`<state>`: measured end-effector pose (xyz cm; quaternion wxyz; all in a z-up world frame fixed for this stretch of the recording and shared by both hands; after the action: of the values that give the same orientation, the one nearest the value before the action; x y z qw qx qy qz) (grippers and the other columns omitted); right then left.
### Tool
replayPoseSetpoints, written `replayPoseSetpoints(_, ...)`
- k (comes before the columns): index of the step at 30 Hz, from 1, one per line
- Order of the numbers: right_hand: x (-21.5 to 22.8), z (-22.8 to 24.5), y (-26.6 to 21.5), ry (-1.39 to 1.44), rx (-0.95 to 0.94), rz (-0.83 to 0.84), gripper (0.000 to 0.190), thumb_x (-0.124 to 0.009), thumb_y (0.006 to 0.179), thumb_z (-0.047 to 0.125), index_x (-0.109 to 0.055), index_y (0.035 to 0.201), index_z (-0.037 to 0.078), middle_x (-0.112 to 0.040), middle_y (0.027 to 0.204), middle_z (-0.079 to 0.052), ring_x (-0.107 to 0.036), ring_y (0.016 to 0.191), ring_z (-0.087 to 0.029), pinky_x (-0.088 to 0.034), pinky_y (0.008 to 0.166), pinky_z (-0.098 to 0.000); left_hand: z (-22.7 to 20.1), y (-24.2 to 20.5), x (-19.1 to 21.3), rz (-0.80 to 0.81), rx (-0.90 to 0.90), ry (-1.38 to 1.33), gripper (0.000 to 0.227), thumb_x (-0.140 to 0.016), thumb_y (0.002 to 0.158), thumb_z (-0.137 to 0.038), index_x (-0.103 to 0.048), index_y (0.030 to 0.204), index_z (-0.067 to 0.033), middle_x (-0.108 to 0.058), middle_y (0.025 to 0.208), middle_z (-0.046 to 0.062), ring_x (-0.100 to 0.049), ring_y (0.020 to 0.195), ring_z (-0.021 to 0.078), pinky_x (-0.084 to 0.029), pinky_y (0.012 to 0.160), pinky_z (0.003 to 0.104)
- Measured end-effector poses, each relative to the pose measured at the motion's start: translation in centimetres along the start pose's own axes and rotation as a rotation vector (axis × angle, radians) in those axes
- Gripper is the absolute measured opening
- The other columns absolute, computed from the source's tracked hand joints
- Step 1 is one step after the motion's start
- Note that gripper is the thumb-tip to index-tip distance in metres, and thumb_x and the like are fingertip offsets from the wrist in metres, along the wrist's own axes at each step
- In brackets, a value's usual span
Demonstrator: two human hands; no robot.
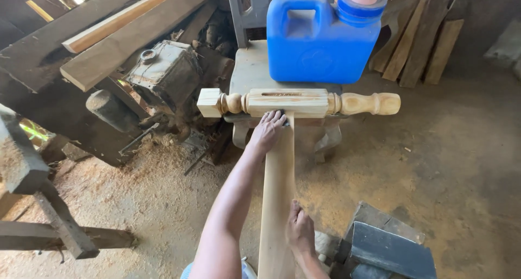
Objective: The person sands a carved wooden furniture leg with sandpaper.
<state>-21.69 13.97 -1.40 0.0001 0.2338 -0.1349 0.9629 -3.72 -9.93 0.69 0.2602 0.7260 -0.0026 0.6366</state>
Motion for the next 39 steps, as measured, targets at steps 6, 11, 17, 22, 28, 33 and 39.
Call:
replayPoseSetpoints(6, -0.4, -1.5, 0.4, -0.135, -0.051, -0.05, 0.058, -0.032, 0.107, 0.045, -0.072, 0.101, 0.003, -0.072, 0.092, -0.03, -0.068, 0.094, -0.049, -0.055, 0.077, -0.0561, -8.6, -9.6, 7.3, 0.205, 0.027, 0.065, 0.074, -0.062, 0.073, -0.002, -0.045, 0.145, 0.0015, -0.045, 0.151, 0.025, -0.04, 0.144, 0.039, -0.031, 0.12, 0.049)
replayPoseSetpoints(11, -0.2, -1.3, 0.5, -0.092, -0.003, -0.08, 0.056, -0.033, 0.105, 0.045, -0.071, 0.105, 0.003, -0.072, 0.092, -0.029, -0.067, 0.091, -0.051, -0.055, 0.075, -0.0572, -8.8, -11.4, 6.1, 0.095, 0.0, 0.019, 0.065, -0.063, 0.08, -0.007, -0.049, 0.142, 0.0032, -0.048, 0.149, 0.026, -0.044, 0.142, 0.0409, -0.032, 0.12, 0.05)
replayPoseSetpoints(17, 0.5, 0.8, -0.5, -0.122, -0.163, 0.083, 0.064, -0.027, 0.11, 0.046, -0.07, 0.097, -0.001, -0.073, 0.086, -0.03, -0.072, 0.084, -0.049, -0.057, 0.072, -0.0553, -2.0, -2.0, 0.8, 0.013, 0.14, 0.079, 0.051, -0.062, 0.088, -0.01, -0.053, 0.136, 0.0042, -0.054, 0.142, 0.026, -0.048, 0.137, 0.0417, -0.036, 0.117, 0.05)
replayPoseSetpoints(22, 0.3, -0.2, 0.1, -0.035, -0.06, 0.004, 0.061, -0.03, 0.105, 0.047, -0.067, 0.103, -0.001, -0.074, 0.087, -0.028, -0.072, 0.087, -0.046, -0.059, 0.072, -0.0528, -1.9, -2.7, 1.5, -0.048, 0.173, 0.062, 0.052, -0.062, 0.089, -0.012, -0.052, 0.137, 0.0051, -0.052, 0.142, 0.027, -0.047, 0.135, 0.0428, -0.035, 0.115, 0.052)
replayPoseSetpoints(28, -0.6, -1.8, 0.9, -0.092, -0.063, -0.014, 0.062, -0.032, 0.106, 0.048, -0.072, 0.103, 0.001, -0.073, 0.094, -0.03, -0.069, 0.095, -0.049, -0.057, 0.081, -0.0548, -8.2, -13.8, 6.4, 0.088, 0.04, 0.016, 0.066, -0.065, 0.083, -0.009, -0.045, 0.144, 0.0055, -0.046, 0.15, 0.029, -0.042, 0.143, 0.0438, -0.028, 0.122, 0.052)
replayPoseSetpoints(33, -1.1, -2.6, 1.2, -0.07, -0.085, -0.01, 0.064, -0.033, 0.106, 0.049, -0.071, 0.095, -0.002, -0.072, 0.092, -0.031, -0.067, 0.093, -0.051, -0.054, 0.078, -0.0566, -6.9, -10.7, 7.2, 0.221, -0.025, 0.147, 0.074, -0.062, 0.073, -0.004, -0.045, 0.145, -0.0003, -0.048, 0.151, 0.023, -0.042, 0.142, 0.0394, -0.031, 0.118, 0.048)
replayPoseSetpoints(39, 1.6, 2.1, -0.6, 0.015, -0.261, 0.153, 0.068, -0.028, 0.107, 0.051, -0.069, 0.095, -0.002, -0.075, 0.085, -0.029, -0.072, 0.084, -0.043, -0.056, 0.076, -0.0539, 0.7, 1.0, -0.2, 0.115, 0.015, -0.01, 0.033, -0.058, 0.093, -0.004, -0.057, 0.127, -0.0038, -0.057, 0.137, 0.019, -0.052, 0.133, 0.036, -0.04, 0.115, 0.049)
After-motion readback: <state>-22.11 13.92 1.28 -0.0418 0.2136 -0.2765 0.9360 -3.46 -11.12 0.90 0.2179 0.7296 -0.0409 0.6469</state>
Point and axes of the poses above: each hand's wrist, its own y-axis towards the middle knuckle, its own x-axis out of the back of the hand, z = x × y, the point moved 3 cm from there along y, towards the middle knuckle
